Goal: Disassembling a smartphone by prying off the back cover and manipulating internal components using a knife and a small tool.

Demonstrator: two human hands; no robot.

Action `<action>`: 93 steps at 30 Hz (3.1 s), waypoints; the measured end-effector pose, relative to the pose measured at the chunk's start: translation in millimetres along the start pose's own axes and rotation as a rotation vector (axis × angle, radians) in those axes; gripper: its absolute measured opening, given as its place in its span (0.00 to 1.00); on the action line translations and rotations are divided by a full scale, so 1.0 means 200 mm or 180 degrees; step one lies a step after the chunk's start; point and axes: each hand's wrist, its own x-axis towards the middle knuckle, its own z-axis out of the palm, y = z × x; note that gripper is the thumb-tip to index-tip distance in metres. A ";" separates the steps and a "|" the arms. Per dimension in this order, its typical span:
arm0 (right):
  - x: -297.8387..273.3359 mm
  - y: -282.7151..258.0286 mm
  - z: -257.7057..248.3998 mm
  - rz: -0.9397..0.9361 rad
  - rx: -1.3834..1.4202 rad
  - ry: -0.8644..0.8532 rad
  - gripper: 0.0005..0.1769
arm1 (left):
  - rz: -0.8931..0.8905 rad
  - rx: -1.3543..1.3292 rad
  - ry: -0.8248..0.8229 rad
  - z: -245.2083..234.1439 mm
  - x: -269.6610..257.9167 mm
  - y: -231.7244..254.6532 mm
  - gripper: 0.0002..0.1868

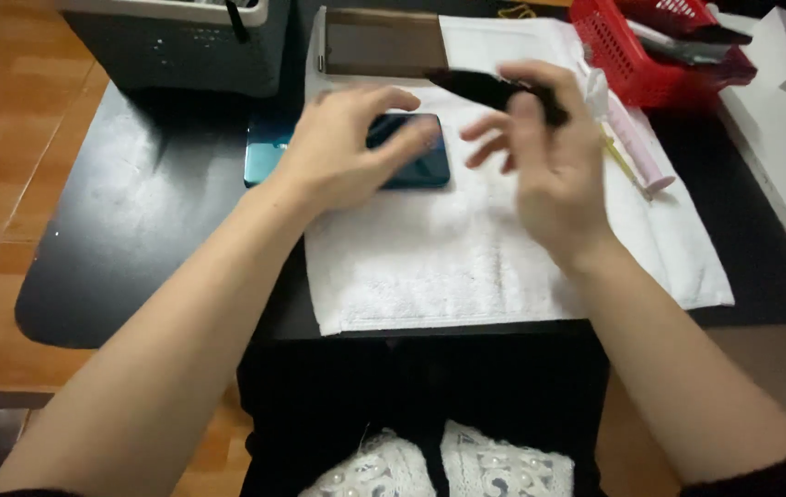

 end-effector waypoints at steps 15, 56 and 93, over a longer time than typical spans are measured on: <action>0.21 0.13 0.15 -0.1287 -0.1203 -0.1326 0.33 | -0.2700 -0.2689 0.0254 -0.16 0.14 0.05 0.10; 0.21 0.27 0.15 -0.0329 -0.1193 -0.1872 0.39 | -0.1473 0.2000 0.0710 -1.40 0.16 -1.34 0.13; 0.41 0.22 0.80 -0.0576 -0.1915 -0.1538 0.19 | -0.0047 0.0738 0.1472 -0.45 -0.14 -0.39 0.05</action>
